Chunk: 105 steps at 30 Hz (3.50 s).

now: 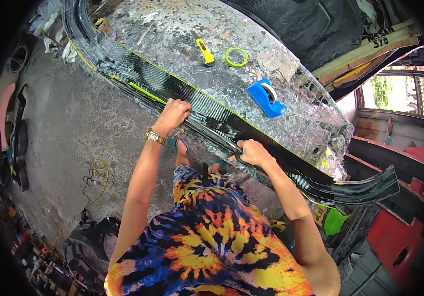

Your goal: The person trims the excess material from the edge of a carbon fiber car component using shears. They follow a yellow marked line, cutting the material in small sections until the edge is smooth.

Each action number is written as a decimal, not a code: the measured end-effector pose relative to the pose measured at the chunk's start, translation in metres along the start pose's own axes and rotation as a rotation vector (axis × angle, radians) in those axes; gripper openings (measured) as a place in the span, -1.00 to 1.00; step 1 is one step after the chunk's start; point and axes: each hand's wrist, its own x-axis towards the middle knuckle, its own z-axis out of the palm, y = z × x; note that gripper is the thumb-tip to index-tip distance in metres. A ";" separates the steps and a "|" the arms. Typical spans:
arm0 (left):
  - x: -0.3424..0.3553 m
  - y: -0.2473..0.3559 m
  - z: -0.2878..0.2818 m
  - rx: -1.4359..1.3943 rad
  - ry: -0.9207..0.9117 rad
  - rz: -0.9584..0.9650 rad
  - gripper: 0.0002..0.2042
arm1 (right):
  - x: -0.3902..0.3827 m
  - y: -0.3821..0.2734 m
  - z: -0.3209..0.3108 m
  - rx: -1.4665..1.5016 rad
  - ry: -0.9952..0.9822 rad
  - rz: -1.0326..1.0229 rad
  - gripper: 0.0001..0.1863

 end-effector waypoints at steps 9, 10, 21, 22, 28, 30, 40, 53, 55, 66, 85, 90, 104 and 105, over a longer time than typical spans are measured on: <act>0.009 -0.009 -0.005 -0.012 -0.059 -0.029 -0.94 | 0.016 -0.011 -0.002 0.041 -0.001 0.027 -0.45; 0.009 -0.008 -0.005 -0.003 -0.085 -0.037 -0.94 | 0.016 -0.009 -0.001 0.042 -0.001 0.027 -0.45; 0.006 0.019 -0.011 0.013 -0.078 -0.021 -0.92 | -0.011 0.006 -0.008 -0.002 -0.012 -0.033 -0.46; 0.004 0.020 -0.013 0.004 -0.079 -0.012 -0.92 | -0.013 0.007 -0.008 -0.002 -0.012 -0.033 -0.46; -0.002 -0.011 -0.030 0.021 -0.057 -0.031 -0.88 | 0.007 -0.008 -0.010 -0.017 -0.018 -0.016 -0.42; -0.001 -0.024 -0.026 0.005 -0.005 -0.029 -0.90 | 0.018 -0.022 -0.010 -0.003 -0.017 0.015 -0.43; 0.005 -0.036 -0.018 -0.039 0.010 -0.028 -0.95 | 0.036 -0.032 -0.003 0.032 -0.012 0.032 -0.48; 0.008 -0.043 -0.025 -0.018 -0.056 -0.050 -0.94 | 0.041 -0.025 -0.006 0.024 0.020 -0.034 -0.44; 0.005 -0.048 -0.029 -0.039 -0.029 -0.029 -0.92 | 0.039 -0.025 -0.008 -0.030 -0.018 -0.006 -0.40; 0.011 -0.061 -0.036 0.029 -0.016 -0.058 -0.90 | 0.057 -0.057 -0.017 -0.017 -0.101 0.099 -0.37; 0.025 -0.084 -0.043 -0.079 -0.015 0.004 -0.91 | 0.062 -0.060 -0.034 -0.064 -0.131 0.076 -0.33; 0.054 -0.075 -0.063 -0.041 -0.121 0.078 -0.76 | 0.002 -0.043 -0.080 -0.041 -0.167 0.203 -0.23; 0.118 0.038 -0.040 0.046 -0.350 0.267 -0.71 | -0.150 -0.017 0.002 0.503 0.234 0.463 -0.43; 0.116 0.047 -0.037 0.064 -0.333 0.256 -0.72 | -0.157 -0.014 0.008 0.515 0.251 0.471 -0.44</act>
